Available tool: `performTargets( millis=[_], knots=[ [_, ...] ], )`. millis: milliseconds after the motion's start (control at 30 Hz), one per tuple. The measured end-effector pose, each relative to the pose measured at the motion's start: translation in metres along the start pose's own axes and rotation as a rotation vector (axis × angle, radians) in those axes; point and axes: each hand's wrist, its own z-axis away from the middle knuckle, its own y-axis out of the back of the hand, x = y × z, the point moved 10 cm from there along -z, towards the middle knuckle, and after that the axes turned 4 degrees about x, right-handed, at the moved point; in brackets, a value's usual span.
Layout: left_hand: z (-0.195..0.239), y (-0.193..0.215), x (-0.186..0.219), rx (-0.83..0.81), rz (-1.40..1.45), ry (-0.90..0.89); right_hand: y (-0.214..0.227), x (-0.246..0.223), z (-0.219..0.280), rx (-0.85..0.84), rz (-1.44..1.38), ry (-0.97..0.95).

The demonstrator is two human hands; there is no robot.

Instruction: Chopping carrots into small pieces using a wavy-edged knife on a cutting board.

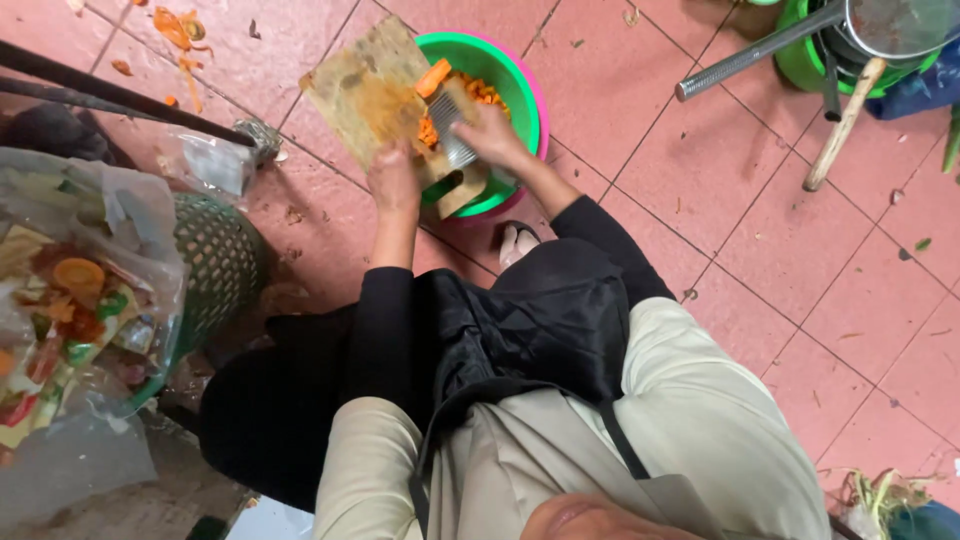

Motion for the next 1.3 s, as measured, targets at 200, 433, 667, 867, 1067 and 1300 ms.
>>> performTargets(
  millis=[200, 433, 667, 867, 1067, 1300],
  knots=[
    [-0.084, -0.003, 0.042, 0.159, -0.015, -0.225, 0.083, -0.012, 0.038, 0.225, -0.378, -0.518],
    [-0.111, -0.073, 0.030, -0.135, -0.168, -0.394, 0.024, -0.063, 0.043, -0.175, 0.175, -0.128],
    [-0.096, 0.050, 0.000, 0.215, -0.200, -0.246, -0.037, -0.045, 0.006, -0.107, 0.202, 0.002],
    [0.000, 0.023, 0.043, 0.228, 0.049, -0.308, 0.066, -0.059, -0.005, 0.135, 0.342, -0.274],
    [0.012, 0.050, 0.025, 0.330, 0.100, 0.089, 0.025, -0.076, -0.002, 0.132, 0.298, 0.106],
    [0.002, 0.013, -0.001, 0.324, 0.247, 0.211, 0.005, -0.077, -0.011, -0.016, 0.377, 0.008]
  ],
)
